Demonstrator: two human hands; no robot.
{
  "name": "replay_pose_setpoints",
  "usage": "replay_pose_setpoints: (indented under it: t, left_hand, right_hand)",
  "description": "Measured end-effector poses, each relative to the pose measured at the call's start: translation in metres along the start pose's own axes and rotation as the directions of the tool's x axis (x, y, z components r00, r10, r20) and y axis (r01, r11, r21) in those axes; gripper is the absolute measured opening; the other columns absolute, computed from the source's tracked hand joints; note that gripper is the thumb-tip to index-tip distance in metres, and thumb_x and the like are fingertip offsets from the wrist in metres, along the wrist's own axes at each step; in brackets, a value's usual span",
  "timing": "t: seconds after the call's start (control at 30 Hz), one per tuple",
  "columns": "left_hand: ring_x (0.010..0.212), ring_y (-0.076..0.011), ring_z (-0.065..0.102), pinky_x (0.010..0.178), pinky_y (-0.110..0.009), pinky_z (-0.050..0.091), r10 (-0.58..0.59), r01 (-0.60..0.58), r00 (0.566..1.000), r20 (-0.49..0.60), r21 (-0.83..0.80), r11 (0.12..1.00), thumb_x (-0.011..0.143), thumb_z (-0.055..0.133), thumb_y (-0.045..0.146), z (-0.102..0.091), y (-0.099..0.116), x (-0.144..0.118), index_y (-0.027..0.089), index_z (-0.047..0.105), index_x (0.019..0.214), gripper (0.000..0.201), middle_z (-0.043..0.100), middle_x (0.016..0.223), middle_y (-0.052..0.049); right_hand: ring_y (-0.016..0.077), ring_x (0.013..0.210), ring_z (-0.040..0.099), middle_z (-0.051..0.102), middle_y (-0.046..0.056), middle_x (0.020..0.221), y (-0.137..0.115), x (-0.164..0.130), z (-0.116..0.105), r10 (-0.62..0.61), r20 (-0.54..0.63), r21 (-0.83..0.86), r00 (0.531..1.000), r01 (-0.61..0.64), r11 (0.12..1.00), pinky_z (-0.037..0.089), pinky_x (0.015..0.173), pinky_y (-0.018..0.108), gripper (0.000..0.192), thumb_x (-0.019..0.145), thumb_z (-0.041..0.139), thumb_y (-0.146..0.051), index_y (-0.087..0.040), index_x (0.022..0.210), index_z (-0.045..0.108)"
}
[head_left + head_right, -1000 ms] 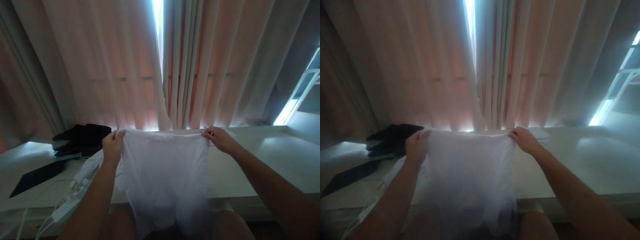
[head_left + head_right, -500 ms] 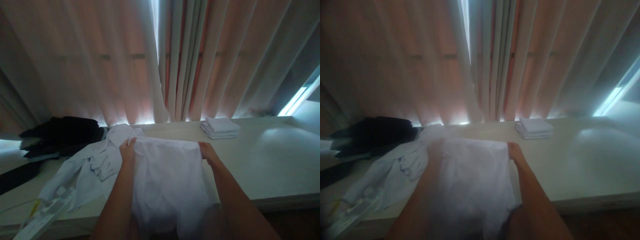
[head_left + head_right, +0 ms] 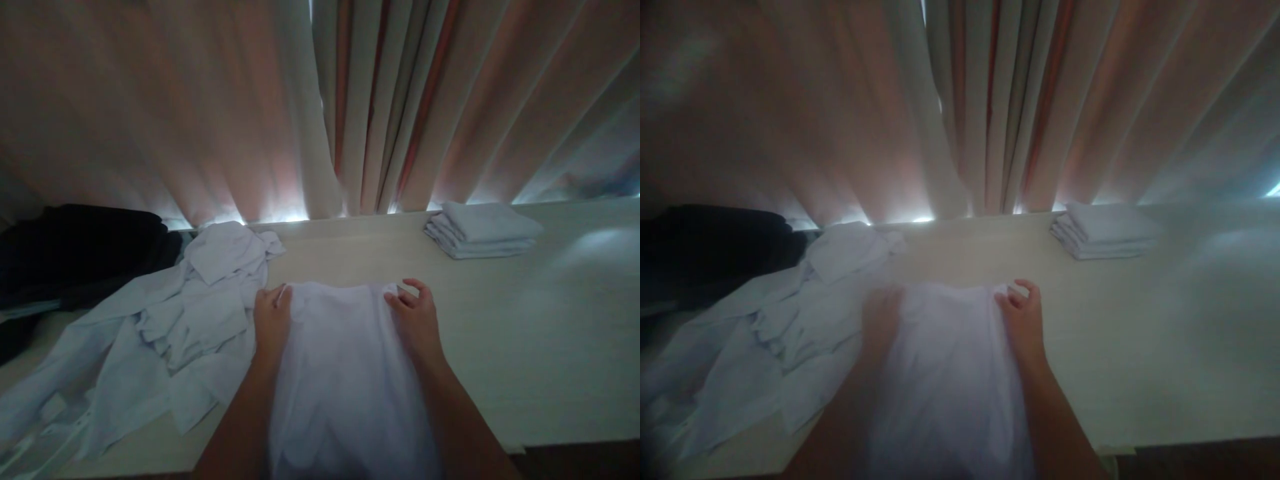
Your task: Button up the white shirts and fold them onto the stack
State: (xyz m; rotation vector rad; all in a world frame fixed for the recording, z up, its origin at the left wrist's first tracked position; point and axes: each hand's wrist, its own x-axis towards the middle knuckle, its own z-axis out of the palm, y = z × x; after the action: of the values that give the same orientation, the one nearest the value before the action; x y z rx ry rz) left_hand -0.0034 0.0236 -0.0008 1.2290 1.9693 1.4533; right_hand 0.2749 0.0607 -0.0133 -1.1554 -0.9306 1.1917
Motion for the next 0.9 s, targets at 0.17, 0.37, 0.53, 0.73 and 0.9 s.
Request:
replay_pose_setpoints:
  t: [0.17,0.37,0.53,0.73,0.9]
  left_hand:
    - [0.086,-0.0261,0.063,0.080,-0.034,0.045,0.129,-0.129,0.992,0.018,0.235,0.963,0.087,0.061,0.040,0.010,0.008,-0.026,0.020,0.078,0.094,0.027,0.069,0.087,-0.009]
    - [0.084,-0.0245,0.061,0.079,-0.035,0.042,0.170,-0.219,0.973,0.155,0.393,0.893,0.097,0.042,0.043,0.026,0.008,-0.049,0.019,0.072,0.099,0.038,0.071,0.089,-0.009]
    - [0.087,-0.0248,0.056,0.083,-0.038,0.042,0.318,-0.342,0.940,0.127,0.408,0.847,0.101,0.029,0.038,0.043,-0.003,-0.062,0.019,0.060,0.092,0.037,0.064,0.089,-0.010]
    - [0.085,-0.0203,0.056,0.080,-0.033,0.044,0.245,-0.284,0.935,0.258,0.128,0.950,0.101,0.023,0.032,0.044,-0.007,-0.071,0.021,0.051,0.094,0.031,0.060,0.091,-0.007]
    - [0.077,-0.0164,0.058,0.072,-0.028,0.044,0.104,-0.136,0.943,0.316,0.081,0.987,0.094,0.050,0.038,0.040,0.005,-0.063,0.019,0.057,0.089,0.021,0.062,0.083,-0.002]
  right_hand:
    - [0.0147,0.057,0.056,0.067,-0.002,0.068,0.006,-0.027,0.027,0.047,0.021,-0.060,0.999,-0.046,0.997,0.041,0.053,0.026,0.032,0.069,0.081,-0.035,-0.026,0.085,0.055]
    - [0.0218,0.076,0.068,0.075,0.005,0.085,0.018,-0.048,0.051,0.047,0.053,-0.042,0.997,-0.044,0.998,0.053,0.068,0.032,0.030,0.071,0.080,-0.039,-0.020,0.091,0.072]
    - [0.0196,0.077,0.069,0.076,0.004,0.084,0.024,-0.062,0.058,0.007,0.079,-0.079,0.997,-0.001,0.997,0.054,0.070,0.029,0.027,0.074,0.079,-0.038,-0.017,0.091,0.076]
    - [0.0196,0.076,0.070,0.077,0.005,0.085,0.027,-0.066,0.060,0.011,0.114,-0.062,0.993,-0.004,0.998,0.054,0.069,0.028,0.025,0.075,0.078,-0.037,-0.018,0.091,0.079]
    - [0.0211,0.079,0.072,0.078,0.007,0.090,0.027,-0.063,0.056,0.044,0.106,-0.035,0.993,-0.040,0.999,0.057,0.071,0.030,0.031,0.076,0.079,-0.040,-0.017,0.096,0.078]
